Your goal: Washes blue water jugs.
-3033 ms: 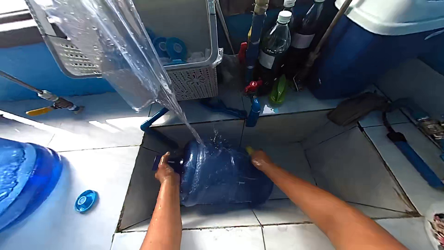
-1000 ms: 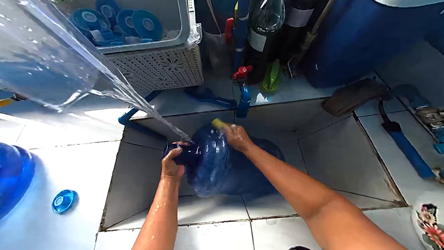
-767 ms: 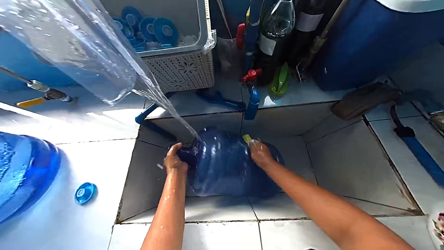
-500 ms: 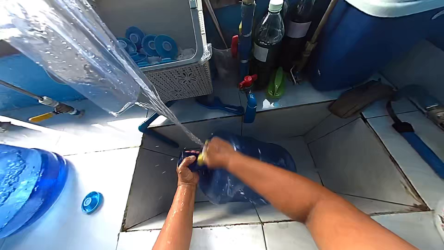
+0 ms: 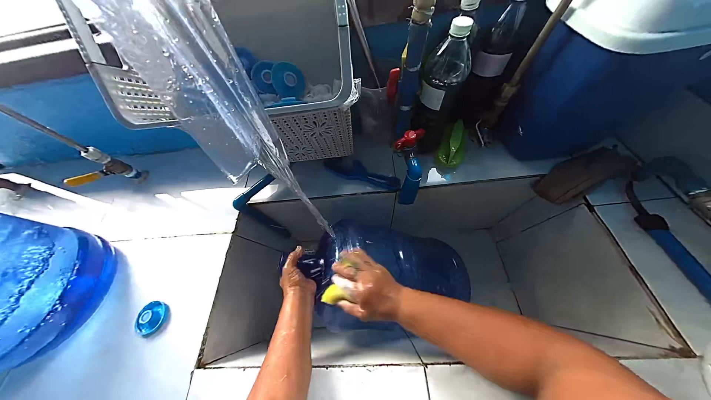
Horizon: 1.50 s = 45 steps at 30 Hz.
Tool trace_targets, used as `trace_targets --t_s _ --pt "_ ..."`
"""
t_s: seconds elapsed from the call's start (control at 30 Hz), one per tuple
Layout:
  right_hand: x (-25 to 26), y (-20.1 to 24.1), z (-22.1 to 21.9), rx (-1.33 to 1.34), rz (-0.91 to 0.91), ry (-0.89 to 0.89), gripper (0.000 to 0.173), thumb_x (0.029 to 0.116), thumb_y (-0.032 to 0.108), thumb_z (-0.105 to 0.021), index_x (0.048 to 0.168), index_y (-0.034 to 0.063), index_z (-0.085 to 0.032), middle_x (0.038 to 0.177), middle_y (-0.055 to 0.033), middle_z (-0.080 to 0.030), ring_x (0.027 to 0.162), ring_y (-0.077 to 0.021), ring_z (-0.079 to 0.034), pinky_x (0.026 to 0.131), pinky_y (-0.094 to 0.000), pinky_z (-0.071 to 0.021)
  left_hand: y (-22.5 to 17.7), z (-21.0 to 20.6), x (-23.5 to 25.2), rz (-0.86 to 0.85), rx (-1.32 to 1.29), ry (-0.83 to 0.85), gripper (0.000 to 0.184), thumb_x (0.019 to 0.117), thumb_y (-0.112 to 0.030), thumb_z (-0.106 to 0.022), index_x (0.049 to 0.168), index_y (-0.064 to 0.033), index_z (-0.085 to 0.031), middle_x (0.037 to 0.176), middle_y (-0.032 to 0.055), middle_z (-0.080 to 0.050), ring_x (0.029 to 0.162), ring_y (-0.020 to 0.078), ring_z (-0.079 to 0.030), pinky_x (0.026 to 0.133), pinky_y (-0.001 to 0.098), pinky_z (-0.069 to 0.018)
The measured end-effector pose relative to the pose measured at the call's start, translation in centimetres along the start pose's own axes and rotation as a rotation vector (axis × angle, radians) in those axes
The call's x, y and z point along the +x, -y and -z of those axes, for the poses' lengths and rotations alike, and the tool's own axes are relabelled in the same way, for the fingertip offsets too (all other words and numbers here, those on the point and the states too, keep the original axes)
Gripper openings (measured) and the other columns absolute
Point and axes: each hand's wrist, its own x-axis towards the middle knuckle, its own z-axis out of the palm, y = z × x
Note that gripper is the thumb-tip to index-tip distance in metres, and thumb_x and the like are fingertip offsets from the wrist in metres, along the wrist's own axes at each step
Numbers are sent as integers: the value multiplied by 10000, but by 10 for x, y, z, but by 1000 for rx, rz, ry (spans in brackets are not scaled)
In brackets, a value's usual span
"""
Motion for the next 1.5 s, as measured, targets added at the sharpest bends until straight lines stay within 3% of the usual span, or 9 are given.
trace_targets --t_s 0.13,0.3,0.57,0.73,0.9,1.07,1.17,1.33,1.5 --pt "80 -59 49 228 -650 341 340 1016 234 -639 1189 -57 -678 1159 -266 -690 1107 -402 -660 983 -592 -508 1 16 1 -42 -56 360 238 751 -70 -586 988 -78 -582 886 38 -717 860 155 -711 788 336 -607" --pt "-52 -145 58 66 -1181 376 518 1128 311 -322 1394 -77 -540 1401 -321 -559 1339 -454 -529 1123 -609 -394 -17 16 32 0 90 -201 335 1056 -239 -531 1288 -2 -579 1116 154 -650 1003 246 -634 892 477 -535" --pt "-8 1 0 9 45 -7 381 939 237 -659 1164 -64 -720 1276 -260 -683 1331 -440 -564 1186 -567 -383 -1 1 4 8 -48 -2 112 1006 -103 -542 1055 -20 -599 845 87 -635 772 198 -638 729 405 -565" --pt "95 -68 54 145 -637 418 347 1020 245 -625 1139 -74 -695 1127 -291 -689 1091 -434 -660 966 -641 -498 0 24 10 -25 -83 550 520 624 -159 -860 1078 -45 -635 1003 99 -739 953 206 -720 849 387 -607" --pt "-47 -148 55 44 -1186 417 481 1127 257 -331 1388 -93 -533 1395 -333 -551 1325 -452 -533 1114 -590 -401 -20 20 33 18 70 -244 351 1038 -244 -572 1284 6 -587 1129 178 -657 1026 280 -641 905 506 -536" --pt "-45 -47 29 -36 -481 -115 409 1031 130 -481 1305 -144 -611 1345 -315 -622 1315 -413 -585 1145 -508 -434 -5 22 24 -100 -116 365 281 758 -166 -711 1026 -101 -656 918 37 -731 873 152 -715 794 341 -609" --pt "3 -6 2 10 -8 46 372 944 270 -661 1147 -33 -734 1301 -235 -680 1355 -424 -543 1202 -569 -349 -1 4 3 39 -28 -6 147 1008 -123 -570 1103 -14 -598 878 93 -652 788 196 -652 734 407 -577" --pt "110 -63 57 200 -731 444 363 1016 236 -642 1166 -94 -670 1164 -305 -670 1120 -438 -645 984 -627 -492 2 19 2 -42 -105 536 419 677 -95 -811 1064 -47 -657 994 88 -746 932 187 -725 832 358 -610" --pt "-36 -155 52 120 -1190 400 502 1129 284 -347 1344 -116 -561 1377 -335 -563 1324 -439 -534 1119 -577 -394 -18 19 34 44 52 -242 344 1028 -225 -585 1273 17 -580 1099 174 -652 992 274 -637 880 499 -537"
